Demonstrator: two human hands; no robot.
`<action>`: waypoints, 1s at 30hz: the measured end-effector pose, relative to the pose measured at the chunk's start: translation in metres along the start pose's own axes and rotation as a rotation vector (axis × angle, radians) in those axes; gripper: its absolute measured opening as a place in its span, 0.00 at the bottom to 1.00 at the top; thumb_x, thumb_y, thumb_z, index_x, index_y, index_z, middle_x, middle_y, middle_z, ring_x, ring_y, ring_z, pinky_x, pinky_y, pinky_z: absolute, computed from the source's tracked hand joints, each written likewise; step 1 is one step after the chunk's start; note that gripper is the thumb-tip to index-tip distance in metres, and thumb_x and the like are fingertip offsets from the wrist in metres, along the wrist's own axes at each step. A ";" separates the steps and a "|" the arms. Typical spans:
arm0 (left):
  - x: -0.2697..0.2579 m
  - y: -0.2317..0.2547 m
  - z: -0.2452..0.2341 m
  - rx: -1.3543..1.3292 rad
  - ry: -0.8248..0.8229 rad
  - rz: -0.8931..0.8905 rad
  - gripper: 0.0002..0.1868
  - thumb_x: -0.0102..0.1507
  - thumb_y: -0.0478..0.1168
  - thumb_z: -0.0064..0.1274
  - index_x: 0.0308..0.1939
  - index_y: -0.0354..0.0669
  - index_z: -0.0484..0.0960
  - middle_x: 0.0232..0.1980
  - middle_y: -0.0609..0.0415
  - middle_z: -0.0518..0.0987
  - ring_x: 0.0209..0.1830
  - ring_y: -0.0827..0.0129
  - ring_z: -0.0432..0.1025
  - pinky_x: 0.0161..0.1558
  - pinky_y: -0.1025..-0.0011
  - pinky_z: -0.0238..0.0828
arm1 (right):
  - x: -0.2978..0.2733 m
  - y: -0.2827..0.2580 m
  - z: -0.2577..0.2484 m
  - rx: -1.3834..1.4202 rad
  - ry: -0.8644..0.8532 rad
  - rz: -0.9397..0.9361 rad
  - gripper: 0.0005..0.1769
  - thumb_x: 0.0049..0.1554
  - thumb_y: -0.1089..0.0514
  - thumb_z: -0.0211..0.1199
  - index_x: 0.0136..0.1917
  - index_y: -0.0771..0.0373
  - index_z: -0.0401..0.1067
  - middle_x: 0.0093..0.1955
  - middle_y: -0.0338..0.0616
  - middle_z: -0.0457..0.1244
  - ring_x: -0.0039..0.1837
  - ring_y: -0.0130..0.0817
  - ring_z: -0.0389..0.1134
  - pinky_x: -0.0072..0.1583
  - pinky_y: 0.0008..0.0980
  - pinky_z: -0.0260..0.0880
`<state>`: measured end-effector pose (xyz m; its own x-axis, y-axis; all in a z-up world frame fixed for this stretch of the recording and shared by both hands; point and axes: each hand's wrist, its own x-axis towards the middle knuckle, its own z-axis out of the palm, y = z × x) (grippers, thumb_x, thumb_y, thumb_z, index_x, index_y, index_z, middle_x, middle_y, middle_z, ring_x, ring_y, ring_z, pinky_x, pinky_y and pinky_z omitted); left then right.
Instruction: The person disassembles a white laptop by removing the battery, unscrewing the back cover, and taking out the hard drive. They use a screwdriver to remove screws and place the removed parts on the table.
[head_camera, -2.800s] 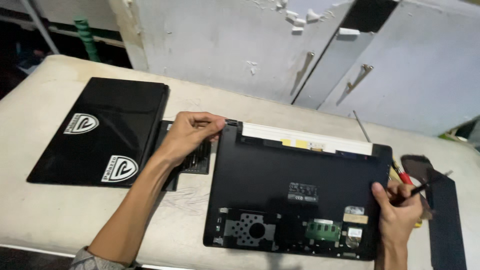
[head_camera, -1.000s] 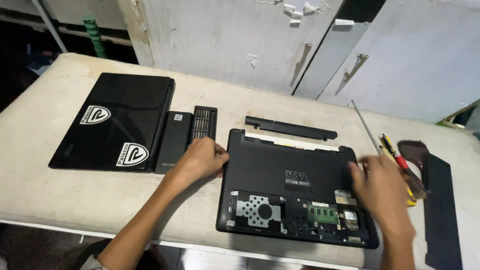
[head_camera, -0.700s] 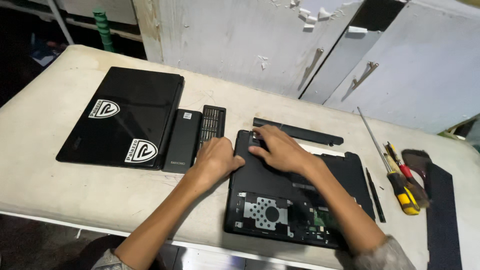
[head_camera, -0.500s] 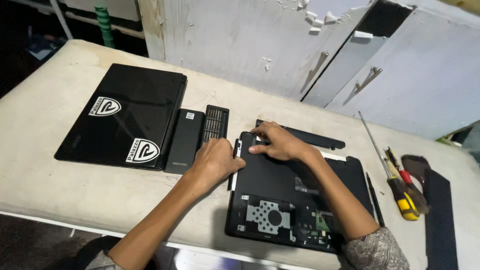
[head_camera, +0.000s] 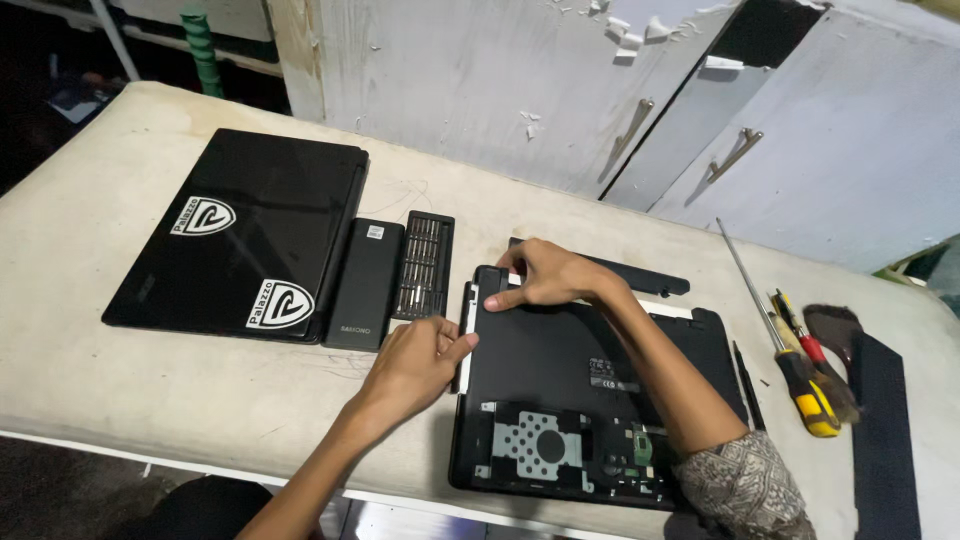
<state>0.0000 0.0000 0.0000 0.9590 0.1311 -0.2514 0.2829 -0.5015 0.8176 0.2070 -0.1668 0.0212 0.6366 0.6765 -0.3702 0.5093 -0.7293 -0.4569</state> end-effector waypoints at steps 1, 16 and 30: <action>-0.005 0.002 -0.002 -0.019 -0.005 -0.004 0.23 0.70 0.48 0.52 0.56 0.29 0.86 0.39 0.43 0.92 0.46 0.46 0.86 0.51 0.48 0.77 | 0.003 0.000 0.002 0.009 -0.029 -0.004 0.48 0.44 0.29 0.83 0.65 0.64 0.81 0.51 0.48 0.71 0.55 0.43 0.74 0.60 0.44 0.75; -0.042 0.001 -0.037 0.024 0.082 -0.031 0.21 0.73 0.45 0.48 0.56 0.28 0.84 0.43 0.38 0.91 0.48 0.39 0.85 0.47 0.45 0.77 | -0.003 -0.012 -0.016 0.186 -0.155 -0.095 0.31 0.53 0.37 0.79 0.58 0.63 0.83 0.36 0.46 0.70 0.40 0.38 0.69 0.45 0.35 0.71; -0.032 -0.074 -0.058 -0.174 0.409 -0.221 0.17 0.77 0.47 0.45 0.64 0.42 0.77 0.51 0.50 0.91 0.24 0.54 0.87 0.36 0.64 0.80 | 0.017 0.014 -0.011 0.127 -0.176 -0.124 0.23 0.59 0.42 0.69 0.59 0.58 0.80 0.50 0.33 0.71 0.50 0.25 0.67 0.51 0.29 0.64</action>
<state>-0.0502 0.0822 -0.0223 0.7947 0.5604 -0.2332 0.4459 -0.2782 0.8507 0.2313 -0.1670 0.0175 0.4575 0.7754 -0.4352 0.4936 -0.6286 -0.6011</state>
